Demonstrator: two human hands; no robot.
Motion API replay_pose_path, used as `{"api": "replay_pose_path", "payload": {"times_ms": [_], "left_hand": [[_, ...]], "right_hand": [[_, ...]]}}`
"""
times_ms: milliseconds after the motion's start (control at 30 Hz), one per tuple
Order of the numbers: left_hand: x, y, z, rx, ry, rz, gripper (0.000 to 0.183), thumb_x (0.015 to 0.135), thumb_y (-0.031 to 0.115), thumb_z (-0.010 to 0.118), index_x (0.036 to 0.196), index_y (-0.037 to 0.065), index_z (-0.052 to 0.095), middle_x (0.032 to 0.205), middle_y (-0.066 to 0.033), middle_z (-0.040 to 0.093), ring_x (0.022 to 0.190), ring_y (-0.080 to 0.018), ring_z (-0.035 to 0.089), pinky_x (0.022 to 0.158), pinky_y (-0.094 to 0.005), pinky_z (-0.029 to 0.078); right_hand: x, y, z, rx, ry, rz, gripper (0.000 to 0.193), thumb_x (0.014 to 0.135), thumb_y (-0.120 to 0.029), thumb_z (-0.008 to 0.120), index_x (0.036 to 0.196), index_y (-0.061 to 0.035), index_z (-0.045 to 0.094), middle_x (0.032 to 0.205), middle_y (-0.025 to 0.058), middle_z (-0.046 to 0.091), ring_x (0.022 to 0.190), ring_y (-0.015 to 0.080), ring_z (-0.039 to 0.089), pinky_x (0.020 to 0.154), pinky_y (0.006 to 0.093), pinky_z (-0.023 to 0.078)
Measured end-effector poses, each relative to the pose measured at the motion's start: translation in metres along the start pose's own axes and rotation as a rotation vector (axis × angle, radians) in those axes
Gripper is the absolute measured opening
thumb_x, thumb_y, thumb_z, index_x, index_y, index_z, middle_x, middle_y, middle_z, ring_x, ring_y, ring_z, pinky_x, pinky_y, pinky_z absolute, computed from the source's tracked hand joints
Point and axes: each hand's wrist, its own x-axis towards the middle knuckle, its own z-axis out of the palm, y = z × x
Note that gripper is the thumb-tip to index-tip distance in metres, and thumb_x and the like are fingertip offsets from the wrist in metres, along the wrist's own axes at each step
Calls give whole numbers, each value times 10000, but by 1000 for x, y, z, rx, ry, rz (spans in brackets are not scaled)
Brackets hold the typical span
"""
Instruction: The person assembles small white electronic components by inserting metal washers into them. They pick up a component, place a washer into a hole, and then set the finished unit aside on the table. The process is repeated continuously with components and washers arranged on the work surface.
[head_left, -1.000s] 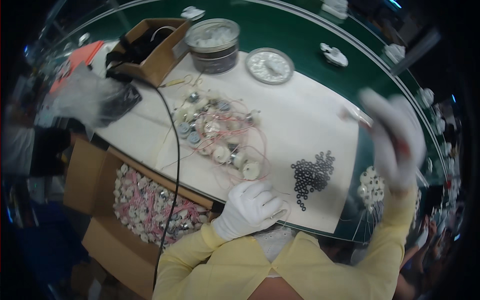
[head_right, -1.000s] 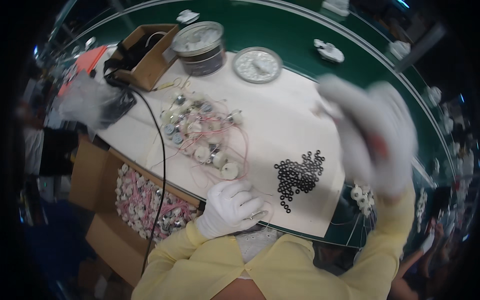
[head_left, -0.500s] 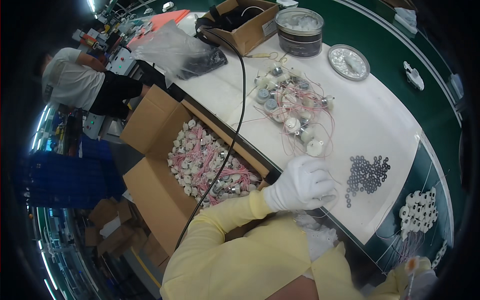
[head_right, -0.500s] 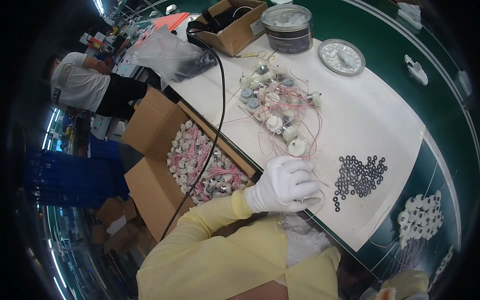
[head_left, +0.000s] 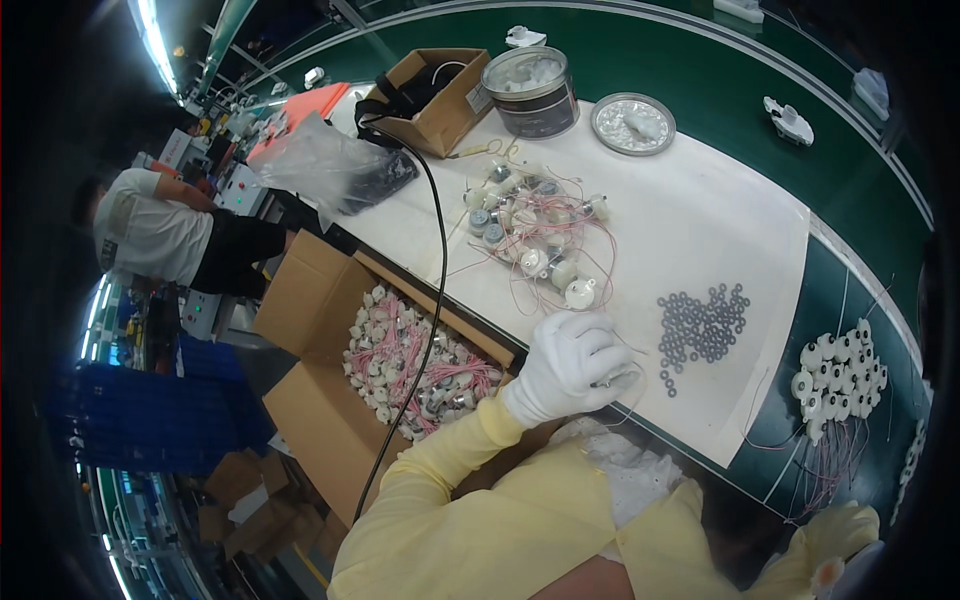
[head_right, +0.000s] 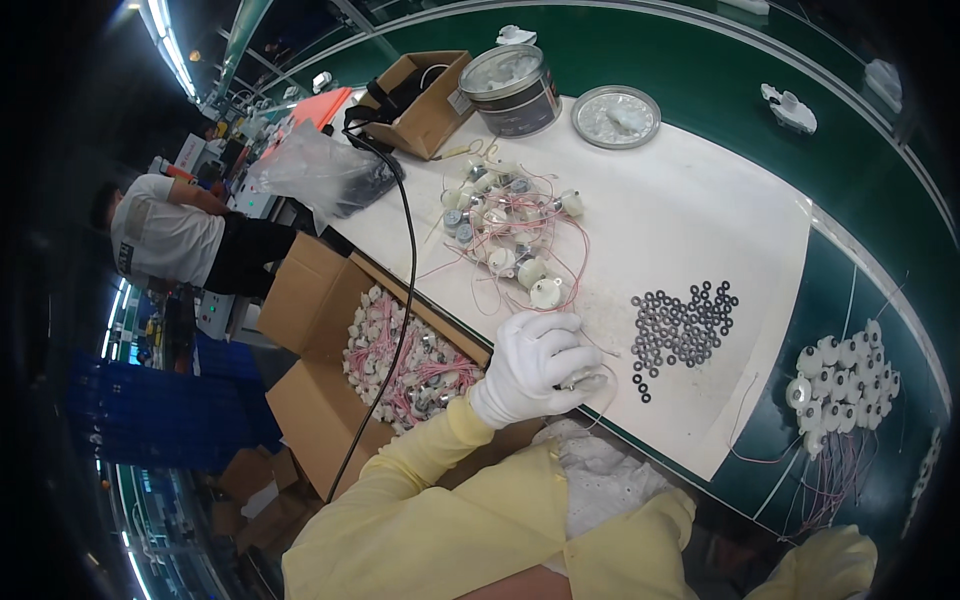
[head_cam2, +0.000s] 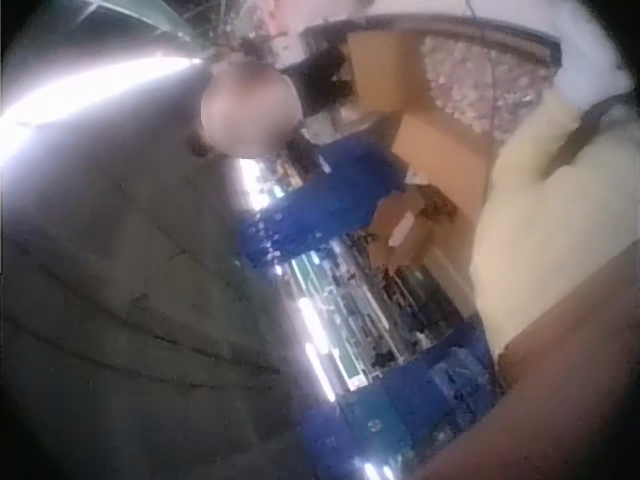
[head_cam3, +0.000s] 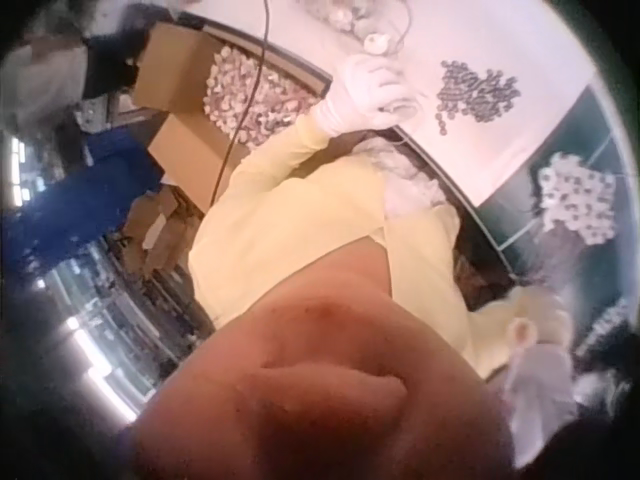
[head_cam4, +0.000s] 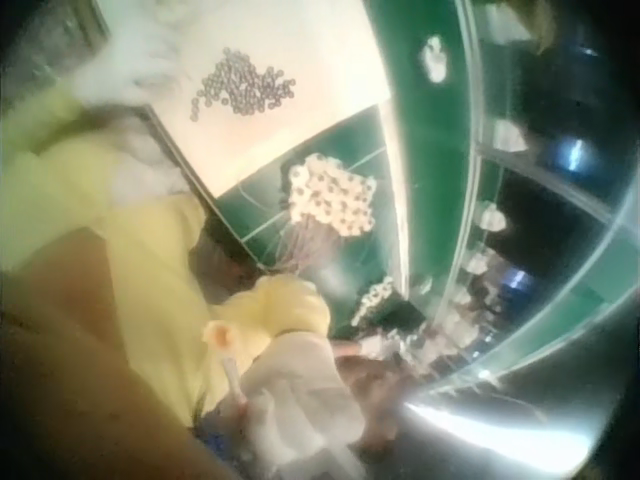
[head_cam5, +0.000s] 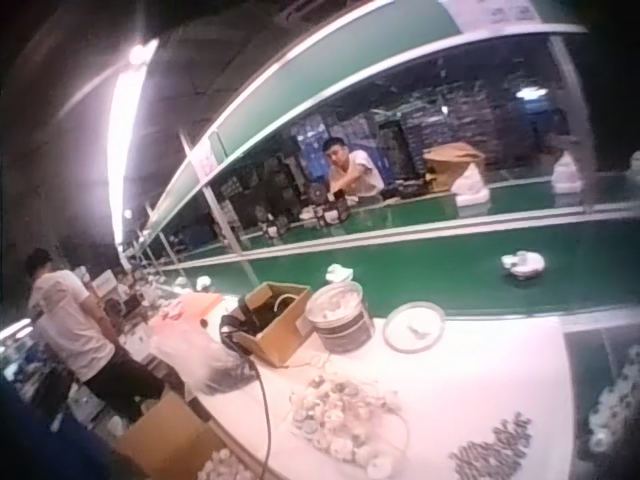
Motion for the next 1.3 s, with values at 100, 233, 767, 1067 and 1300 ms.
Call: {"api": "replay_pose_path", "payload": {"times_ms": [100,233,767,1067,1300], "left_hand": [[0,3,-7,30,-14,-11,348,644,306,863,944,192,728,867,-13,657,983,-258,689,745,-423,526],[2,-2,2,4,-22,30,346,653,277,869,954,179,731,879,-23,662,990,-283,687,776,-446,523],[-9,0,6,82,-48,40,380,749,133,800,1101,181,665,1013,-9,640,1090,-320,642,931,-482,477],[-13,-2,3,103,-86,20,383,748,119,776,1106,185,656,1030,-5,643,1093,-327,635,948,-482,473],[-13,-1,7,113,-59,29,363,757,112,769,1101,168,668,1023,-14,638,1091,-331,634,939,-489,479]], "right_hand": [[-15,7,-10,26,34,51,297,945,-63,596,1209,-4,718,950,120,693,757,201,622,677,311,494],[-27,10,-37,18,106,115,297,965,-74,582,1224,1,709,975,125,699,764,193,626,676,304,494],[10,82,-2,483,195,530,285,1055,-91,523,1263,9,691,1003,61,707,827,92,660,694,224,520],[8,110,17,461,241,672,300,1049,-108,519,1250,11,707,990,51,715,716,64,613,636,212,492],[11,110,19,476,239,697,311,1057,-121,520,1273,7,703,1054,60,733,801,72,651,667,207,522]]}}
